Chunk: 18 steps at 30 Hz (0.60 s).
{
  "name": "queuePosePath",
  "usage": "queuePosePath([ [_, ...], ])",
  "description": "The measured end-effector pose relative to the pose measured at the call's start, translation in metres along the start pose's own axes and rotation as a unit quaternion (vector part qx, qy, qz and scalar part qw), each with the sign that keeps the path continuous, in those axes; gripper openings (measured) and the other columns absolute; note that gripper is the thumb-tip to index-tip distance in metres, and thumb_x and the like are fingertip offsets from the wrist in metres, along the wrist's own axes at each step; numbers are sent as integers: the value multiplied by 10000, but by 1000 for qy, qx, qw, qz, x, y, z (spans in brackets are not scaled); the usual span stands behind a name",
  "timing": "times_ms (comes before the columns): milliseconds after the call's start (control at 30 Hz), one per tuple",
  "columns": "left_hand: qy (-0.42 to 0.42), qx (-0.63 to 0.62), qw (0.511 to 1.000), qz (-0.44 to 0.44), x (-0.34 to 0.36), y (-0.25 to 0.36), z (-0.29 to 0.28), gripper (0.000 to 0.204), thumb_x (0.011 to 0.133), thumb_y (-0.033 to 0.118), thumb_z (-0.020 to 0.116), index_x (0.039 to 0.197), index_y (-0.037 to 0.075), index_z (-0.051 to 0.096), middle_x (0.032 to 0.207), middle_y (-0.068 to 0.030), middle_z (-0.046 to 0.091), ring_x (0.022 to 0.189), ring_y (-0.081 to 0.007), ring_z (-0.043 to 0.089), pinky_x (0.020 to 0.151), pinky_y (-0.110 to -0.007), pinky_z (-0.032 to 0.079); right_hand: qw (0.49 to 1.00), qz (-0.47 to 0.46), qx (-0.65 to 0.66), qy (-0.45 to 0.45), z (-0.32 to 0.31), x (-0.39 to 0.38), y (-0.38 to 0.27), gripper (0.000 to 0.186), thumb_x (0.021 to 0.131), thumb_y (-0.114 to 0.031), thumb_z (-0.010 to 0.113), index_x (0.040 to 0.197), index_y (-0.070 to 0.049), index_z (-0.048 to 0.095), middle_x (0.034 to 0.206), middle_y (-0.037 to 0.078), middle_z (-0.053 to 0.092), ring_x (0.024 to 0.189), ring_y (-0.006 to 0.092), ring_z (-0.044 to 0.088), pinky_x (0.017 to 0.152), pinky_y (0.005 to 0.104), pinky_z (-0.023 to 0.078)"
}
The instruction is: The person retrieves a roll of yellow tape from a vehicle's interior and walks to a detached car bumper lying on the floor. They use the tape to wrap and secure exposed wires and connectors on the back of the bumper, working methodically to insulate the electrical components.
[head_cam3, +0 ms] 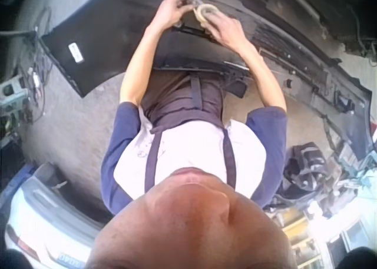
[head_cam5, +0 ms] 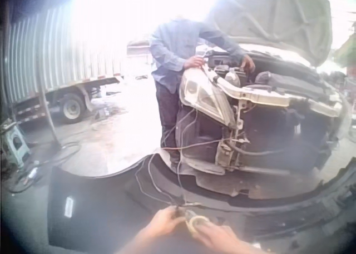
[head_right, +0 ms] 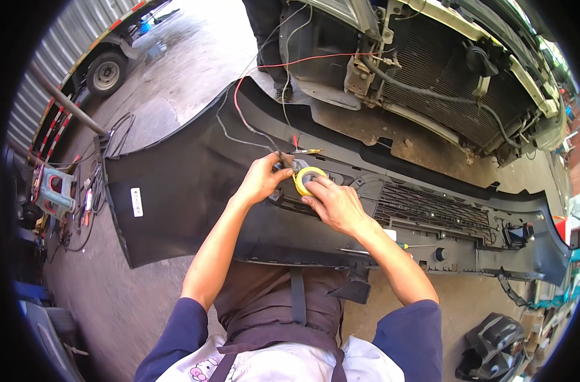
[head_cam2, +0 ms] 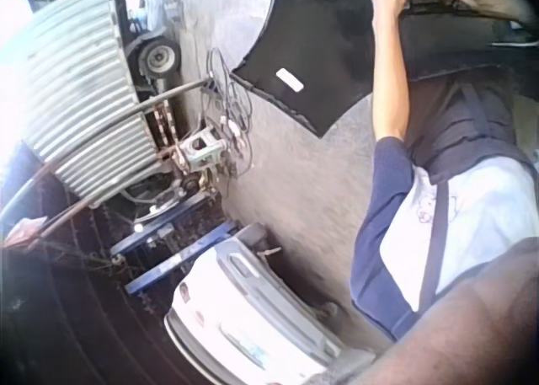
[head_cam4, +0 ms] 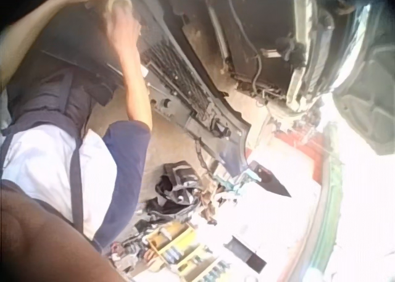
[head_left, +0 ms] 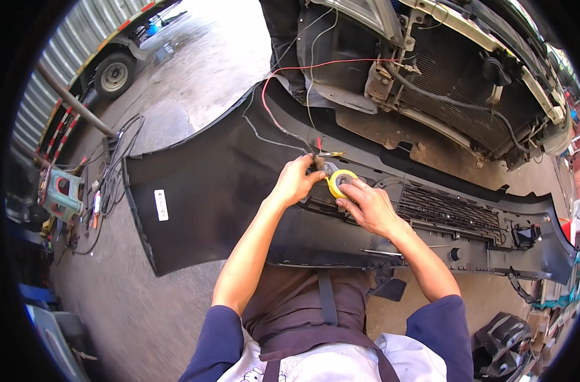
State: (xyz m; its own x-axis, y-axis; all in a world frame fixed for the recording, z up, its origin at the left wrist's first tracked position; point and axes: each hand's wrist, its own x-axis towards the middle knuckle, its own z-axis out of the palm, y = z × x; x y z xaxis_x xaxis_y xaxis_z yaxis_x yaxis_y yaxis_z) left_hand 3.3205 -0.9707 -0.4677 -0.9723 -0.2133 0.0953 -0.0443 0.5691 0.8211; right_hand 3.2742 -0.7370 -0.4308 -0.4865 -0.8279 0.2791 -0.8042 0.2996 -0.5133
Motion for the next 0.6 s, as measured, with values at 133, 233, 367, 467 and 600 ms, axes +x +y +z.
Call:
queuePosePath([
  [133, 46, -13, 999, 25, -17, -6, -1, 365, 916, 137, 717, 1235, -29, 651, 1126, -186, 713, 976, -261, 691, 892, -373, 527, 1000, 27, -7, 7, 1, -11, -1, 237, 967, -279, 669, 1092, -80, 638, 1047, 119, 632, 793, 382, 669, 638, 485, 529],
  [233, 72, 102, 992, -11, -40, -2, -3, 368, 951, 162, 685, 1250, -47, 637, 1095, -138, 721, 990, -207, 690, 878, -359, 530, 999, 37, -16, 7, -8, -22, -9, 257, 962, -296, 674, 1103, -83, 646, 1059, 102, 639, 806, 372, 673, 652, 474, 537],
  [367, -54, -228, 964, -123, -68, 11, -2, 346, 1041, 225, 602, 1258, -43, 632, 1098, -114, 718, 998, -164, 687, 820, -313, 550, 999, -13, 5, -45, -17, -21, -20, 272, 962, -318, 673, 1087, -78, 644, 1077, 91, 651, 851, 357, 673, 687, 453, 543],
  [467, -78, -423, 899, -82, -88, 18, 5, 366, 1043, 244, 623, 1260, -51, 629, 1134, -109, 702, 1014, -168, 683, 816, -315, 561, 995, -2, 1, -102, -22, -13, -35, 273, 954, -314, 678, 1093, -82, 644, 1055, 92, 653, 894, 359, 667, 681, 444, 535],
  [600, -11, -405, 910, -82, -90, 15, 14, 274, 972, 144, 722, 1174, -32, 661, 1035, -80, 723, 909, -131, 690, 765, -287, 558, 995, -10, -7, -96, -20, -6, -40, 277, 945, -325, 684, 1074, -83, 644, 991, 87, 672, 892, 334, 673, 688, 451, 537],
])
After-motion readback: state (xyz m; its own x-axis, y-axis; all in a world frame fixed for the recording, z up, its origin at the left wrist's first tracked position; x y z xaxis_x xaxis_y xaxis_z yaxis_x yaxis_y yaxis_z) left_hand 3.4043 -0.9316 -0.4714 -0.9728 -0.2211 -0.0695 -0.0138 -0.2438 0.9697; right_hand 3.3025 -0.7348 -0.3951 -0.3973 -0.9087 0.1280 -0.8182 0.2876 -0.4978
